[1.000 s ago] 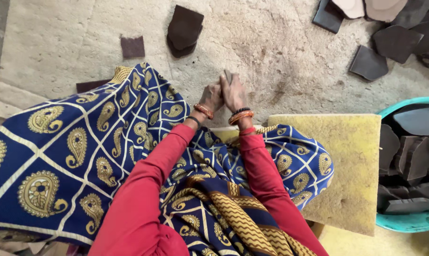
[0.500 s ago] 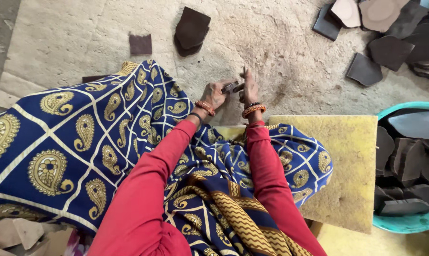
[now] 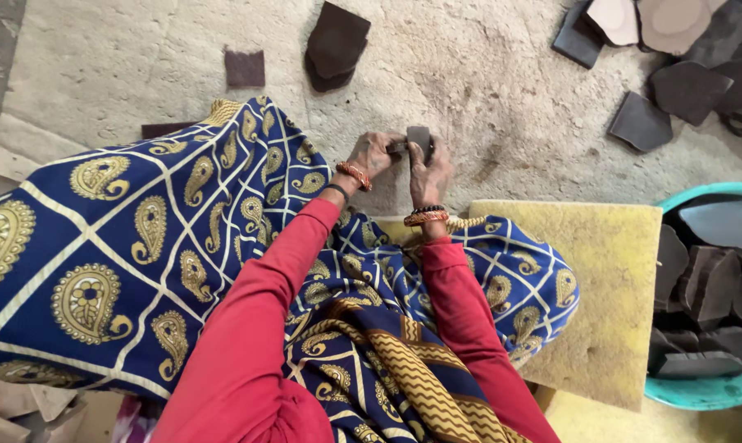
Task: The person sits on the floor and smooths small dark cut pieces one at a time, rubbing each piece with a small handheld block against the ground, then sets the finished piece aside and reaches for the next piece from a nearby pile and basin.
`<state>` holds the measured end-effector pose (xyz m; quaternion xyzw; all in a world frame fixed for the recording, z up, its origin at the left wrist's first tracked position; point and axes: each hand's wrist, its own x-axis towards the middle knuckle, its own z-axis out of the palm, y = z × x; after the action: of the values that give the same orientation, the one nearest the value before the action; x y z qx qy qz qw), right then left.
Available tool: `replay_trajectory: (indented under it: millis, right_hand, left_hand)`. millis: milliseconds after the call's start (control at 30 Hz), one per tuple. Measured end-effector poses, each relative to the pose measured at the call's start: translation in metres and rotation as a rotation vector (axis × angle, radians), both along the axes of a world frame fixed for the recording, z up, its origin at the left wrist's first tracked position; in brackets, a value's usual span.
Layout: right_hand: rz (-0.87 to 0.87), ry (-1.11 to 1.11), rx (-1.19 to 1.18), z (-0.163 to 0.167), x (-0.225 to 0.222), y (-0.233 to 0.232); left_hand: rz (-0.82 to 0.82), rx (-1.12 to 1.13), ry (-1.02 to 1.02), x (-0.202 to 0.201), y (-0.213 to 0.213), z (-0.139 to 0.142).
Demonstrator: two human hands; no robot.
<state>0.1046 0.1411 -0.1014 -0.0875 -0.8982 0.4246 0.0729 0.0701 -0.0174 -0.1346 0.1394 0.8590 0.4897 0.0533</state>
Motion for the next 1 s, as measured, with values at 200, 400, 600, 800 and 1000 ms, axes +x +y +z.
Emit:
replay_trajectory:
  millis: [200, 400, 600, 800, 1000]
  right_hand:
    - [0.003, 0.087, -0.001, -0.001, -0.008, -0.004]
    - [0.009, -0.062, 0.064, -0.001, -0.04, -0.003]
    - [0.005, 0.101, -0.065, 0.001, -0.018, -0.011]
    - [-0.107, -0.065, -0.105, 0.006, -0.014, 0.011]
    - [-0.109, 0.097, -0.213, -0.006, -0.02, 0.019]
  left_hand:
    - [0.018, -0.041, -0.087, -0.004, -0.002, 0.013]
    - [-0.039, 0.005, 0.066, -0.005, -0.002, 0.016]
    - [-0.02, -0.032, 0.188, -0.013, -0.004, 0.006]
    - [-0.081, -0.282, 0.003, -0.023, -0.006, 0.008]
    - [-0.017, -0.197, -0.045, -0.015, -0.003, 0.007]
